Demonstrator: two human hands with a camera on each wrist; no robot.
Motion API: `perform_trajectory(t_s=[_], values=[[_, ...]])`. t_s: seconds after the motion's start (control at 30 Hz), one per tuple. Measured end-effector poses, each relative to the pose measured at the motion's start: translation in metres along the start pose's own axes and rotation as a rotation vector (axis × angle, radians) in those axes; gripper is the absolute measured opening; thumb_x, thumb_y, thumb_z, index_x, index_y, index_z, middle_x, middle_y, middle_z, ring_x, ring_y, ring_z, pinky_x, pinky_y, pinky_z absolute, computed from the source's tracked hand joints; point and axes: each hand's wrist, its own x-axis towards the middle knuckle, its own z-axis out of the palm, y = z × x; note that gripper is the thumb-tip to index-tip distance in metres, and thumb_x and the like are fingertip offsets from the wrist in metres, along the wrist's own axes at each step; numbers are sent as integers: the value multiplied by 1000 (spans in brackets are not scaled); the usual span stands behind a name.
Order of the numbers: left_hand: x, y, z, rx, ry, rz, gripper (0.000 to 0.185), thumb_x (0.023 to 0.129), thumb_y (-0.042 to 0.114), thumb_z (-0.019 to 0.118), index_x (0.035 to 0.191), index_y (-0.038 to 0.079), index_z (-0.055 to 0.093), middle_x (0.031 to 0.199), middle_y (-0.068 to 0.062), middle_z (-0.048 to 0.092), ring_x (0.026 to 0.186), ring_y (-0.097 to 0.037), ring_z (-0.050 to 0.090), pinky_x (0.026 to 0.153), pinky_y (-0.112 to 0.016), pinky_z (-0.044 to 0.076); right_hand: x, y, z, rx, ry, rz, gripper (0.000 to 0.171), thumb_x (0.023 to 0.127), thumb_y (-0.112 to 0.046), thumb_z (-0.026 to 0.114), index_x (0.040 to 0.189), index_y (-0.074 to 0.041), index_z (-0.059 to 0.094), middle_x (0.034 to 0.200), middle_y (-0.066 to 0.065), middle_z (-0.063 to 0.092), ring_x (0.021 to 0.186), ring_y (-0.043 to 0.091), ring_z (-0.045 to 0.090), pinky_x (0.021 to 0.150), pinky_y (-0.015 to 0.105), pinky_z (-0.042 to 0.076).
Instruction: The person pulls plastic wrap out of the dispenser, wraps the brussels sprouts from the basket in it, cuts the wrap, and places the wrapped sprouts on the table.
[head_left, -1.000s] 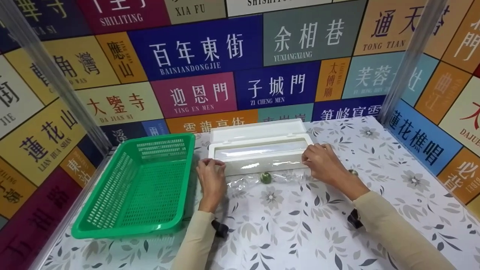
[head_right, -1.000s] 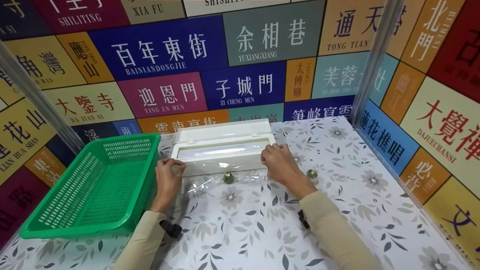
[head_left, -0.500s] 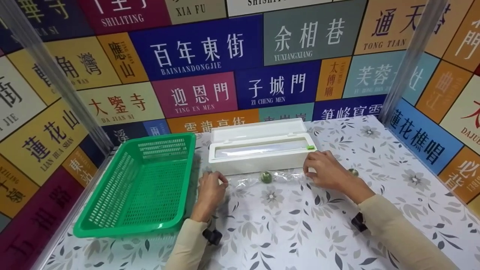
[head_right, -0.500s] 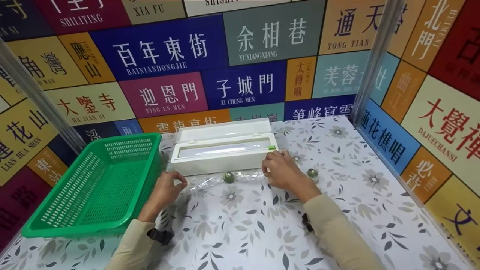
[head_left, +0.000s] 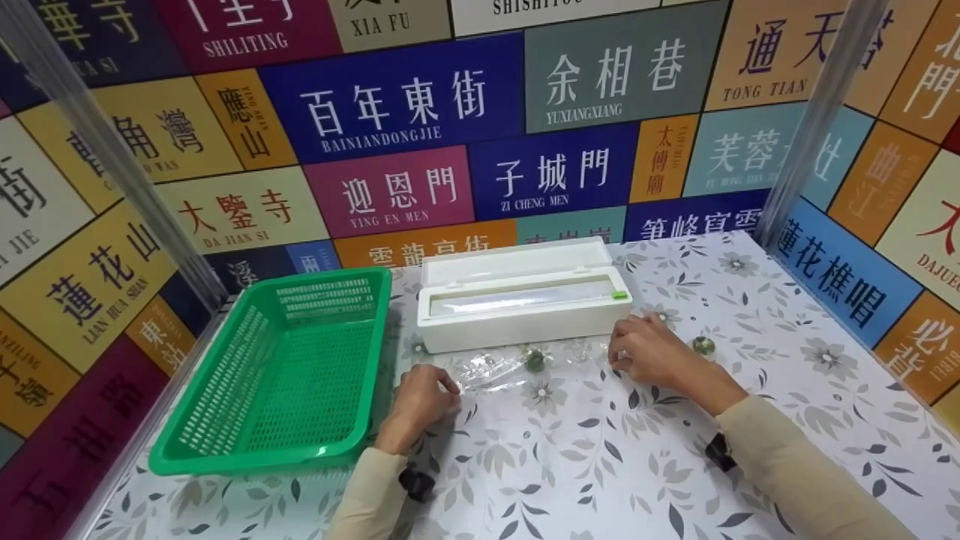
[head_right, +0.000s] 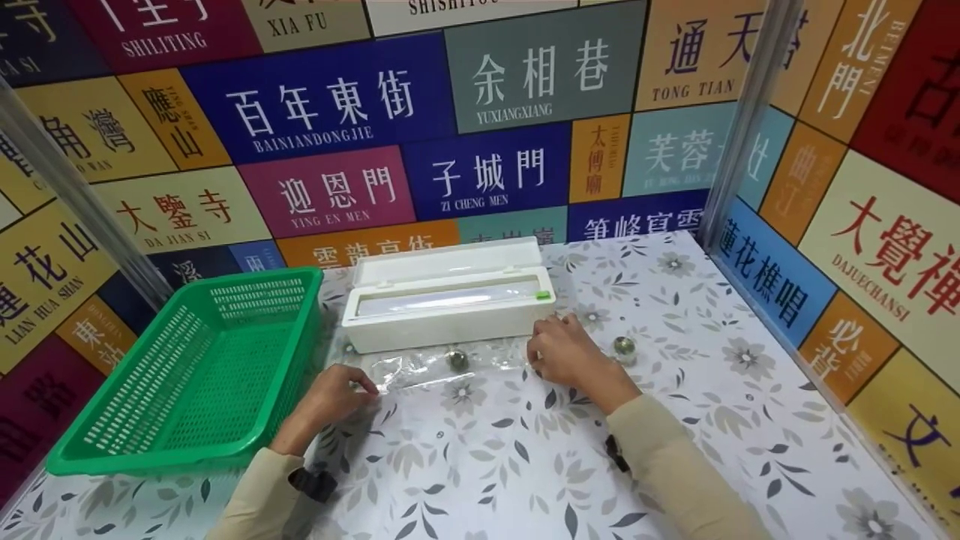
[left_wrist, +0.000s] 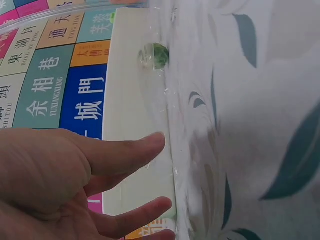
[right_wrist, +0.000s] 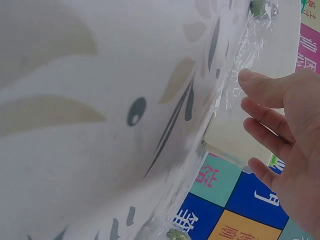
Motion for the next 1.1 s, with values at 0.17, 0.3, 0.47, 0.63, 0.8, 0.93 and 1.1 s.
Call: perform_trajectory(t_s=[0.17,0.3,0.47,0.63,0.8,0.93,1.1], values=[[-3,-2,-3,-67,4,27,12,88,15,71,88,5,78,97,-13,76,88,-25,68,75,-39,55,-5,0,-4,41,31,20,11,88,-22,74,86,-13,79,90,2,69,92,25,61,89,47,39],[-6,4,-7,-103,83,87,15,92,14,67,93,4,78,102,-14,77,100,-31,71,86,-46,56,-7,1,-8,122,153,46,17,91,-22,70,86,-9,80,88,3,71,91,26,63,87,48,42],[-3,31,-6,-120,78,223,15,94,11,66,98,3,78,100,-13,77,98,-31,71,86,-47,57,6,-12,-10,188,373,21,9,87,-15,73,84,-9,80,83,2,72,82,22,65,77,42,47],[11,57,13,-80,-19,325,19,96,12,65,107,3,77,108,-13,77,103,-28,72,86,-40,58,29,-40,-3,207,330,-62,8,85,-12,77,93,-11,79,89,2,74,85,22,68,82,43,52],[31,60,32,-15,-96,343,22,97,15,66,114,5,76,112,-10,76,83,-17,68,69,-27,51,43,-60,11,202,189,-49,19,86,-14,78,105,-11,78,101,4,73,97,25,67,84,45,49],[41,57,37,18,-127,348,23,97,14,65,117,10,75,112,-10,76,71,-14,58,62,-24,45,51,-63,20,206,129,-14,27,85,-14,79,112,-11,76,106,5,71,103,26,65,89,47,48],[49,55,43,46,-138,358,23,98,22,65,118,17,75,110,-9,76,67,-14,56,58,-24,42,56,-62,27,178,23,24,34,84,-17,79,117,-14,74,109,5,70,106,26,63,93,45,45]])
